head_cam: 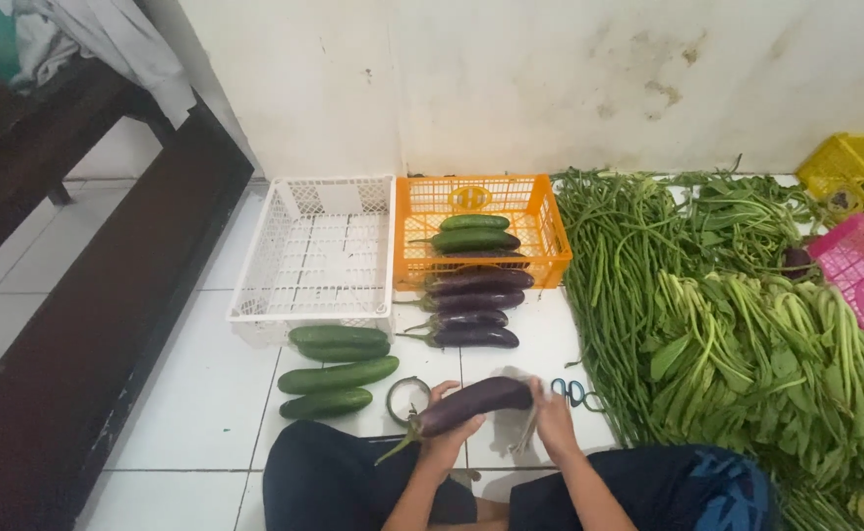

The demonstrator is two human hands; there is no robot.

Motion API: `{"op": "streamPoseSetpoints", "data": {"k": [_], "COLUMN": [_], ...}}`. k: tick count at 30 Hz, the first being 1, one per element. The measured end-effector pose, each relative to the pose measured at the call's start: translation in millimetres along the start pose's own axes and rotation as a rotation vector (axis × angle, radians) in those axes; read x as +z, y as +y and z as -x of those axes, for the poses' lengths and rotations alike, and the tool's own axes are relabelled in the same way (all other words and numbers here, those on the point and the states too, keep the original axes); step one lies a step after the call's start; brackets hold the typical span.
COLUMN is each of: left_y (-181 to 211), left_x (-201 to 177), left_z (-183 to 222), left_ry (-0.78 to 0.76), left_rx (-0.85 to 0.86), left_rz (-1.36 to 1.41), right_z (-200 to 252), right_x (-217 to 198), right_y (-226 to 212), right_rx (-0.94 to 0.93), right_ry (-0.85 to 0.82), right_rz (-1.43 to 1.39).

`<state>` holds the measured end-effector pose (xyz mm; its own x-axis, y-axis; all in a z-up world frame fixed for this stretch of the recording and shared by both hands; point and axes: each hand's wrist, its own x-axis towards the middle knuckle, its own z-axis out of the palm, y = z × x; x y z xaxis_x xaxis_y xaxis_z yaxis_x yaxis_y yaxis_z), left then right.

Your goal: Cleaning eggplants and cucumbers by wiping them with a cloth and sorting them into crates.

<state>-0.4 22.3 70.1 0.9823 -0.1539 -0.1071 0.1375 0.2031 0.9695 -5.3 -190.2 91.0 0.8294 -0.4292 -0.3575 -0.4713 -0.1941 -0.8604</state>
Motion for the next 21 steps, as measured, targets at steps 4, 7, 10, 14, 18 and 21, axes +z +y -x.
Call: {"op": "streamPoseSetpoints", "data": {"k": [4,7,10,14,18,21], "left_y": [-8,-40,-32,-11,3,-30], "left_x": [5,0,5,3,4,3], "left_z": [3,-6,-5,0,8,-3], "left_ry": [-0.004,-0.052,-0.014,0.102,0.069,0.118], "left_rx": [-0.033,0.017,-0.063,-0.231,-0.085,-0.202], "left_rz": [-0.036,-0.006,-0.021,-0.058,-0.022,0.033], "right_z": [3,37,88,42,-10,9], "right_x": [27,42,41,40,23,36], "right_y": [32,14,-44,-17,31,26], "right_rx": [-0.395,-0.99,-1.044,-1.021,-0.458,-0.974], "right_ry": [-0.037,-0.189,-0.385,-0.251,-0.024,-0.148], "right_rz": [0.174,0.159,0.263,0.229,0.292,0.213]}}
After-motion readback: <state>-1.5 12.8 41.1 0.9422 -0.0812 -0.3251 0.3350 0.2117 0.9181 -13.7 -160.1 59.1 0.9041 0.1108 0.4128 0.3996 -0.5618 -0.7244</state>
